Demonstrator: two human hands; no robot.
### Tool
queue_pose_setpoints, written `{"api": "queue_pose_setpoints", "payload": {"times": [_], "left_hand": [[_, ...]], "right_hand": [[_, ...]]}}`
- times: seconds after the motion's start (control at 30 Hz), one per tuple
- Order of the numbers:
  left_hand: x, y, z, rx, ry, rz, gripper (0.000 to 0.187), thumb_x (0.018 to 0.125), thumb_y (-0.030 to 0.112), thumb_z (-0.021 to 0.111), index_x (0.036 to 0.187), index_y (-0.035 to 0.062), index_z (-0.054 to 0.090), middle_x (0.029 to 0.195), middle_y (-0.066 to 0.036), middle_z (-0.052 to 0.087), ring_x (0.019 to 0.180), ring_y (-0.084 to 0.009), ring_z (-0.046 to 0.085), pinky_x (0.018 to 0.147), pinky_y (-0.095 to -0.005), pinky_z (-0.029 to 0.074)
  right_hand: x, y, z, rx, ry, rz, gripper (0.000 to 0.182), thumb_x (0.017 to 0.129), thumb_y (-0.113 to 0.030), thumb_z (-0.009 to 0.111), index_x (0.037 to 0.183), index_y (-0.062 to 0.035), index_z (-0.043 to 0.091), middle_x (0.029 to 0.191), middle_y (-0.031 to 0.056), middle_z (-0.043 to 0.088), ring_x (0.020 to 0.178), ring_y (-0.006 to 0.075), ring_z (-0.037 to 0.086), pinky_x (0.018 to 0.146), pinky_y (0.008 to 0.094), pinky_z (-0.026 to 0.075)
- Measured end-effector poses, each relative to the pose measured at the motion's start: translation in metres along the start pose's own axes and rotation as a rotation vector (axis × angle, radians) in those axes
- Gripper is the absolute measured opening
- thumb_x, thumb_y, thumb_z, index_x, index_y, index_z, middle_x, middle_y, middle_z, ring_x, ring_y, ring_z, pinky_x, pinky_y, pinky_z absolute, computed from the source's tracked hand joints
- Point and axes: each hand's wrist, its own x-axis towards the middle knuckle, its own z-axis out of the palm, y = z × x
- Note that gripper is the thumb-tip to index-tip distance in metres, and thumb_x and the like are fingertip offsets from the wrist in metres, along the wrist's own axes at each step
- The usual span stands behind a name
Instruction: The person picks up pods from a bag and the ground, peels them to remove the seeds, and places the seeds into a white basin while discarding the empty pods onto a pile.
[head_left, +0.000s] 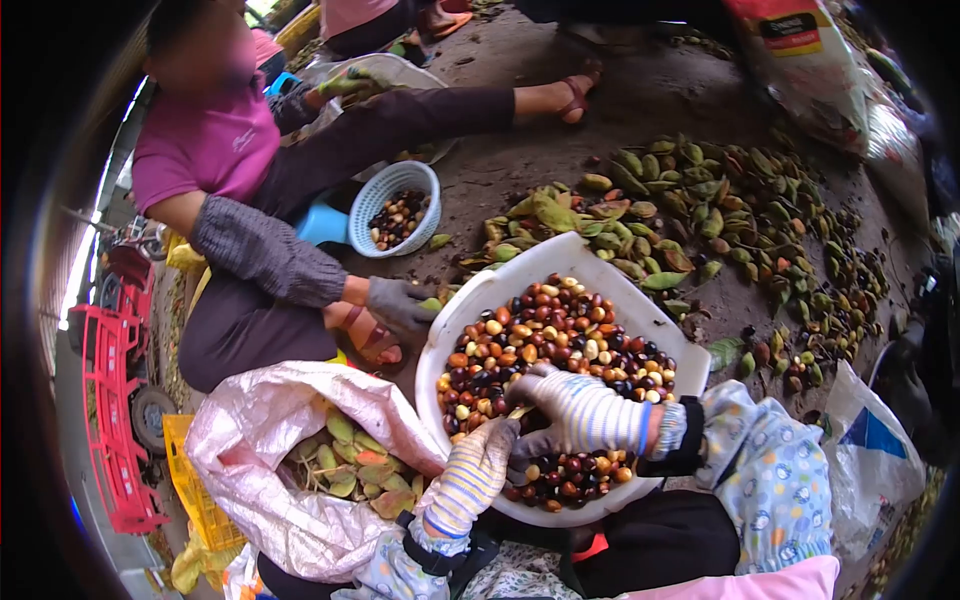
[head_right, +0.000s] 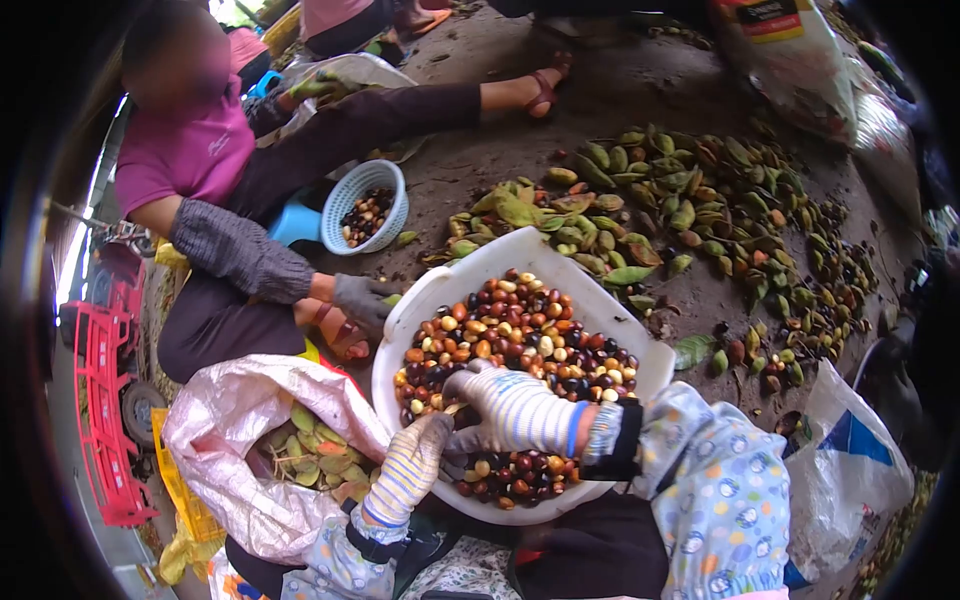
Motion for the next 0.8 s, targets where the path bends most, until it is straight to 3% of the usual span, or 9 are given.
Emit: {"api": "queue_pose_setpoints", "payload": {"times": [0.13, 0.33, 0.4, 0.47, 0.53, 0.6, 0.67, 0.73, 0.8], "left_hand": [[-0.004, 0.004, 0.004, 0.065, -0.058, -0.053, 0.031, 0.094, 0.025, 0.05, 0.106, -0.0031, 0.058, 0.082, -0.013, 0.062, 0.077, -0.0201, 0.057, 0.07, -0.0318, 0.047], [0.002, -0.036, 0.024, 0.195, 0.016, 0.153, 0.039, 0.092, 0.03, 0.05, 0.118, 0.0005, 0.053, 0.084, -0.024, 0.062, 0.081, -0.0393, 0.062, 0.07, -0.0407, 0.048], [0.002, -0.022, 0.022, 0.185, -0.037, -0.009, 0.041, 0.091, 0.029, 0.051, 0.122, 0.0027, 0.051, 0.088, -0.025, 0.062, 0.084, -0.0409, 0.061, 0.073, -0.0426, 0.048], [0.002, -0.013, 0.017, 0.071, -0.096, -0.182, 0.04, 0.091, 0.029, 0.051, 0.122, 0.0032, 0.05, 0.09, -0.025, 0.062, 0.085, -0.0417, 0.06, 0.074, -0.0432, 0.048], [0.006, -0.031, 0.005, 0.183, -0.042, 0.01, 0.038, 0.092, 0.027, 0.051, 0.121, 0.0039, 0.051, 0.089, -0.023, 0.063, 0.083, -0.0395, 0.062, 0.072, -0.041, 0.049], [-0.003, -0.012, -0.015, 0.143, 0.015, -0.062, 0.037, 0.092, 0.028, 0.05, 0.121, 0.0042, 0.052, 0.089, -0.023, 0.063, 0.081, -0.0357, 0.063, 0.073, -0.0388, 0.049], [-0.014, 0.009, -0.037, 0.211, 0.09, -0.09, 0.039, 0.094, 0.027, 0.049, 0.123, 0.0023, 0.05, 0.093, -0.02, 0.062, 0.083, -0.0255, 0.063, 0.075, -0.034, 0.049], [-0.022, 0.019, -0.065, 0.138, 0.161, 0.039, 0.041, 0.094, 0.028, 0.049, 0.124, 0.0001, 0.049, 0.099, -0.018, 0.062, 0.088, -0.0227, 0.061, 0.078, -0.0332, 0.049], [-0.034, 0.033, -0.094, 0.204, 0.25, -0.077, 0.041, 0.091, 0.022, 0.053, 0.125, -0.0017, 0.048, 0.106, -0.019, 0.061, 0.092, -0.0249, 0.061, 0.082, -0.0339, 0.047]], "right_hand": [[-0.001, 0.002, 0.023, 0.064, -0.037, 0.156, 0.05, 0.068, -0.026, 0.073, 0.107, -0.0013, 0.055, 0.096, 0.0185, 0.057, 0.089, 0.0354, 0.058, 0.075, 0.0412, 0.048], [0.004, 0.018, 0.028, -0.243, -0.001, -0.031, 0.046, 0.062, -0.015, 0.073, 0.105, -0.008, 0.057, 0.097, 0.0136, 0.055, 0.086, 0.0332, 0.059, 0.07, 0.0427, 0.049], [0.006, 0.026, 0.023, -0.257, -0.031, -0.099, 0.044, 0.061, -0.014, 0.074, 0.103, -0.0098, 0.058, 0.097, 0.0125, 0.054, 0.084, 0.0336, 0.06, 0.068, 0.0431, 0.049], [0.009, 0.042, 0.019, -0.097, 0.078, -0.281, 0.038, 0.063, -0.01, 0.073, 0.099, -0.011, 0.061, 0.089, 0.0121, 0.058, 0.08, 0.0293, 0.062, 0.066, 0.0405, 0.05], [0.012, 0.052, 0.01, 0.32, 0.027, 0.036, 0.031, 0.069, -0.001, 0.064, 0.099, -0.0084, 0.062, 0.089, 0.0062, 0.061, 0.08, 0.0184, 0.06, 0.068, 0.0317, 0.05], [0.015, 0.059, -0.01, 0.703, 0.003, 0.251, 0.025, 0.074, 0.003, 0.058, 0.098, -0.005, 0.062, 0.088, 0.0015, 0.063, 0.077, 0.0088, 0.058, 0.068, 0.0251, 0.049], [0.024, 0.069, -0.009, 0.739, 0.184, 0.221, 0.026, 0.083, -0.007, 0.06, 0.109, -0.0019, 0.057, 0.096, 0.0067, 0.063, 0.082, 0.0128, 0.059, 0.072, 0.0276, 0.051], [0.035, 0.064, -0.004, 0.773, 0.183, 0.042, 0.041, 0.088, -0.023, 0.06, 0.122, -0.0023, 0.05, 0.11, 0.0098, 0.058, 0.097, 0.0154, 0.056, 0.085, 0.0294, 0.047], [0.038, 0.048, -0.008, 0.729, 0.05, -0.008, 0.052, 0.091, -0.038, 0.053, 0.13, -0.0038, 0.043, 0.119, 0.0106, 0.054, 0.11, 0.0184, 0.051, 0.095, 0.0314, 0.04]]}}
